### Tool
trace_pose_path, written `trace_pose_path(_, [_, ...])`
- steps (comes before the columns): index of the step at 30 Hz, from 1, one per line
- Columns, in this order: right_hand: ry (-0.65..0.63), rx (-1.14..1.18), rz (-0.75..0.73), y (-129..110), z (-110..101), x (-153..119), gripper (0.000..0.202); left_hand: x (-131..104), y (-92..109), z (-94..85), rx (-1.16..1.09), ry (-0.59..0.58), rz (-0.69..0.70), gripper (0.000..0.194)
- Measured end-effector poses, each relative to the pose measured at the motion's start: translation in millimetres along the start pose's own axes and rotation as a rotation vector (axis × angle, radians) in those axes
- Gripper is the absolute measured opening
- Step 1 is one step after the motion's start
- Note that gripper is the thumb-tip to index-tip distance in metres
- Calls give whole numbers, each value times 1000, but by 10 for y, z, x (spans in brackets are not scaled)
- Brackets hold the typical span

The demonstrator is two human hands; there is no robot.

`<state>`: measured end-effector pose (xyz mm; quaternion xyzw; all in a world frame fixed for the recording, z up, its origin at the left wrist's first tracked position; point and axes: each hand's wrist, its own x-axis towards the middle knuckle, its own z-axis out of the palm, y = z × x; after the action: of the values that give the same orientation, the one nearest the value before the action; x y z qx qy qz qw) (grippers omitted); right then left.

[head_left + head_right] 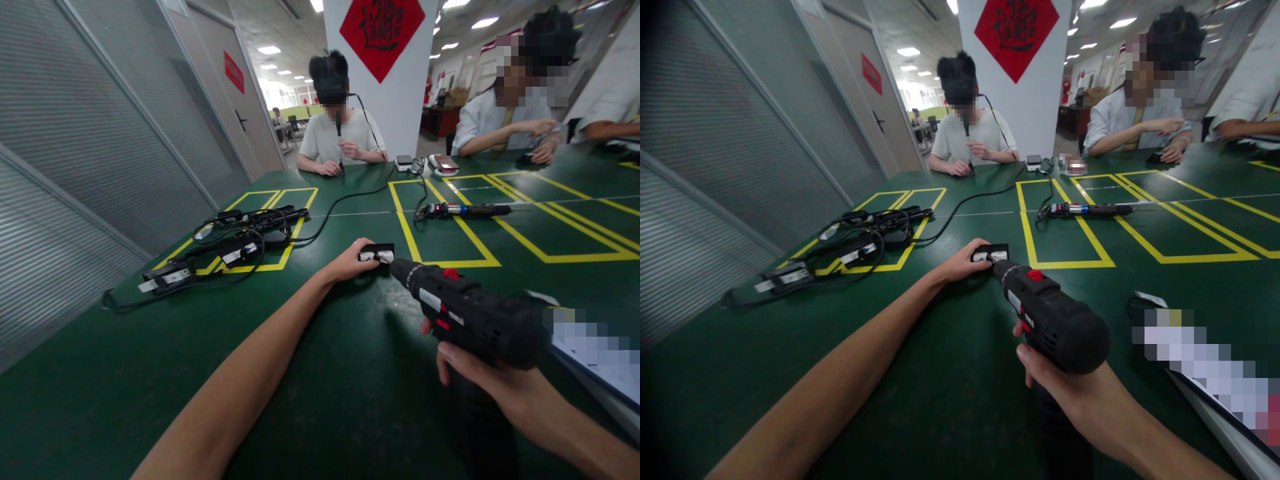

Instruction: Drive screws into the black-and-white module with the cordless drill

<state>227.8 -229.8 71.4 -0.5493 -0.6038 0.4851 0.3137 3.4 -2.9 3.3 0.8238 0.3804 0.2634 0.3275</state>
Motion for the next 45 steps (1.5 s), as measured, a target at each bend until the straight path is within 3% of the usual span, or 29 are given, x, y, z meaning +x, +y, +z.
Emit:
trace_pose_path(4, [-84,-27,12,-9,1,2,31,-3,13,4,2,-2,-1,46])
trace_pose_path(13, [-132,17,12,8,12,28,29,8,-29,1,24,-3,14,54])
trace_pose_path(18, [-92,3,-16,68,14,41,43,-6,7,-2,20,0,13,54])
trace_pose_path(32, [-79,-44,35,-43,5,36,47,-14,30,-18,19,-14,-2,55])
trace_pose_path(38, [-57,-20,18,-1,8,34,35,-17,48,-20,15,-8,-7,54])
trace_pose_path(45, [-67,-20,8,44,10,42,46,-5,2,-13,21,-8,25,53])
